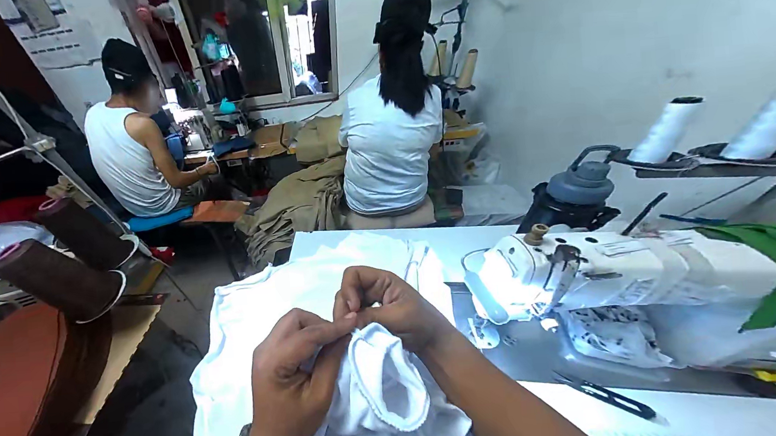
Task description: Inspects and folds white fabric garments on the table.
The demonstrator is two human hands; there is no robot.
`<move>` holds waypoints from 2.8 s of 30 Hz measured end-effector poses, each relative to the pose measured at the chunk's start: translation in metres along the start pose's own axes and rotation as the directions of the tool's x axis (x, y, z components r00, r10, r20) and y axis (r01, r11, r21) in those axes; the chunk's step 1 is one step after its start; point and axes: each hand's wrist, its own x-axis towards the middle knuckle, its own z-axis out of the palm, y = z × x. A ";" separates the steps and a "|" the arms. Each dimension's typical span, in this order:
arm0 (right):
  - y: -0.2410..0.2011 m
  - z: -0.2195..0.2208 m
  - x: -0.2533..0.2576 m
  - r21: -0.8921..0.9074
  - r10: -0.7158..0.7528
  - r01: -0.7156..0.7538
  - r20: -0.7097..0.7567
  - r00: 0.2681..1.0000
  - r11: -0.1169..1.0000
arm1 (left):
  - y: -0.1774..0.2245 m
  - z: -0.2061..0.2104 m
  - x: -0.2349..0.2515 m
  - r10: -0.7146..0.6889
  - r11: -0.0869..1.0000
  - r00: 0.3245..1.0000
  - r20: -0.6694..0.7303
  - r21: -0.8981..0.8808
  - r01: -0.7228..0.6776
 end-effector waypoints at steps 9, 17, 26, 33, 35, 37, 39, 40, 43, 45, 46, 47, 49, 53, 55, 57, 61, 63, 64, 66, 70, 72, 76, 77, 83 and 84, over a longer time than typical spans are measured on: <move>-0.016 0.008 -0.007 -0.319 -0.061 -0.067 -0.377 0.924 0.945 | -0.007 0.002 -0.001 -0.130 0.991 0.971 -0.202 0.002 0.133; -0.051 0.045 -0.038 -0.791 -0.392 0.296 0.078 0.917 0.535 | -0.009 -0.008 0.009 -0.201 0.978 0.952 -0.229 -0.100 0.182; -0.044 0.044 -0.022 -0.931 -0.388 0.347 0.281 0.878 0.110 | -0.011 -0.008 0.006 -0.163 0.986 0.951 -0.264 -0.064 0.151; -0.055 0.043 -0.022 -0.909 -0.315 0.321 0.233 0.920 0.265 | -0.011 -0.008 0.005 -0.161 0.987 0.949 -0.272 -0.026 0.160; -0.062 0.041 -0.021 -0.917 -0.246 0.258 0.186 0.951 0.305 | -0.011 -0.010 0.004 -0.162 0.984 0.943 -0.291 0.029 0.178; -0.067 0.036 -0.022 -0.952 -0.183 0.182 0.139 0.973 0.245 | -0.012 -0.012 0.002 -0.154 0.977 0.941 -0.303 0.096 0.191; -0.070 0.032 -0.027 -0.983 -0.157 0.090 0.065 0.986 0.161 | -0.012 -0.012 0.000 -0.147 0.966 0.939 -0.312 0.161 0.204; -0.070 0.030 -0.028 -0.989 -0.158 0.063 0.042 0.987 0.137 | -0.012 -0.010 -0.001 -0.135 0.963 0.941 -0.312 0.181 0.198; -0.069 0.030 -0.034 -0.975 -0.186 0.002 -0.039 0.982 0.220 | -0.013 -0.004 -0.005 -0.089 0.977 0.945 -0.316 0.159 0.145; -0.065 0.032 -0.040 -0.935 -0.220 -0.039 -0.123 0.968 0.354 | -0.010 -0.001 -0.006 -0.095 0.992 0.944 -0.315 0.050 0.117; -0.061 0.033 -0.043 -0.911 -0.232 -0.055 -0.162 0.959 0.409 | -0.007 0.001 -0.006 -0.116 0.993 0.943 -0.312 -0.021 0.115; -0.057 0.033 -0.047 -0.892 -0.246 -0.067 -0.195 0.949 0.447 | -0.004 0.004 -0.006 -0.149 0.987 0.938 -0.313 -0.102 0.123; -0.049 0.034 -0.052 -0.873 -0.283 -0.095 -0.256 0.924 0.479 | 0.004 0.009 -0.004 -0.234 0.952 0.924 -0.301 -0.266 0.154; -0.042 0.037 -0.057 -0.817 -0.312 -0.164 -0.386 0.868 0.553 | 0.018 0.013 -0.004 -0.403 0.827 0.880 -0.251 -0.512 0.233; -0.038 0.042 -0.057 -0.751 -0.321 -0.173 -0.463 0.826 0.637 | 0.024 0.016 -0.003 -0.483 0.761 0.845 -0.230 -0.588 0.274; -0.034 0.046 -0.057 -0.684 -0.321 -0.176 -0.533 0.783 0.708 | 0.029 0.018 -0.001 -0.575 0.685 0.793 -0.200 -0.647 0.333; -0.024 0.052 -0.058 -0.544 -0.296 -0.129 -0.623 0.724 0.829 | 0.023 0.016 -0.004 -0.638 0.559 0.764 -0.096 -0.740 0.373; -0.020 0.054 -0.058 -0.473 -0.283 -0.087 -0.653 0.702 0.877 | 0.019 0.014 -0.007 -0.634 0.499 0.773 -0.015 -0.771 0.395; -0.020 0.054 -0.059 -0.467 -0.283 -0.082 -0.656 0.700 0.880 | 0.018 0.014 -0.008 -0.628 0.473 0.778 0.030 -0.779 0.412; -0.019 0.056 -0.061 -0.482 -0.276 -0.097 -0.643 0.714 0.871 | 0.017 0.015 -0.009 -0.602 0.479 0.794 0.081 -0.759 0.441; -0.015 0.061 -0.069 -0.536 -0.264 -0.114 -0.576 0.774 0.836 | 0.015 0.020 -0.015 -0.494 0.742 0.861 0.121 -0.458 0.490; -0.017 0.062 -0.073 -0.579 -0.285 -0.105 -0.541 0.791 0.809 | 0.009 0.023 -0.018 -0.396 0.870 0.899 0.186 -0.238 0.432; -0.023 0.059 -0.077 -0.584 -0.238 -0.138 -0.520 0.820 0.800 | 0.002 0.025 -0.021 -0.346 0.909 0.896 0.280 -0.137 0.394; -0.025 0.056 -0.078 -0.579 -0.184 -0.198 -0.534 0.825 0.791 | 0.003 0.026 -0.022 -0.361 0.903 0.889 0.282 -0.131 0.408; -0.048 0.037 -0.076 -0.499 0.127 -0.611 -0.702 0.701 0.614 | 0.003 0.030 -0.038 -0.553 0.798 0.814 0.178 -0.171 0.579; -0.048 0.037 -0.075 -0.509 0.137 -0.615 -0.693 0.708 0.603 | 0.003 0.032 -0.040 -0.564 0.790 0.813 0.143 -0.194 0.582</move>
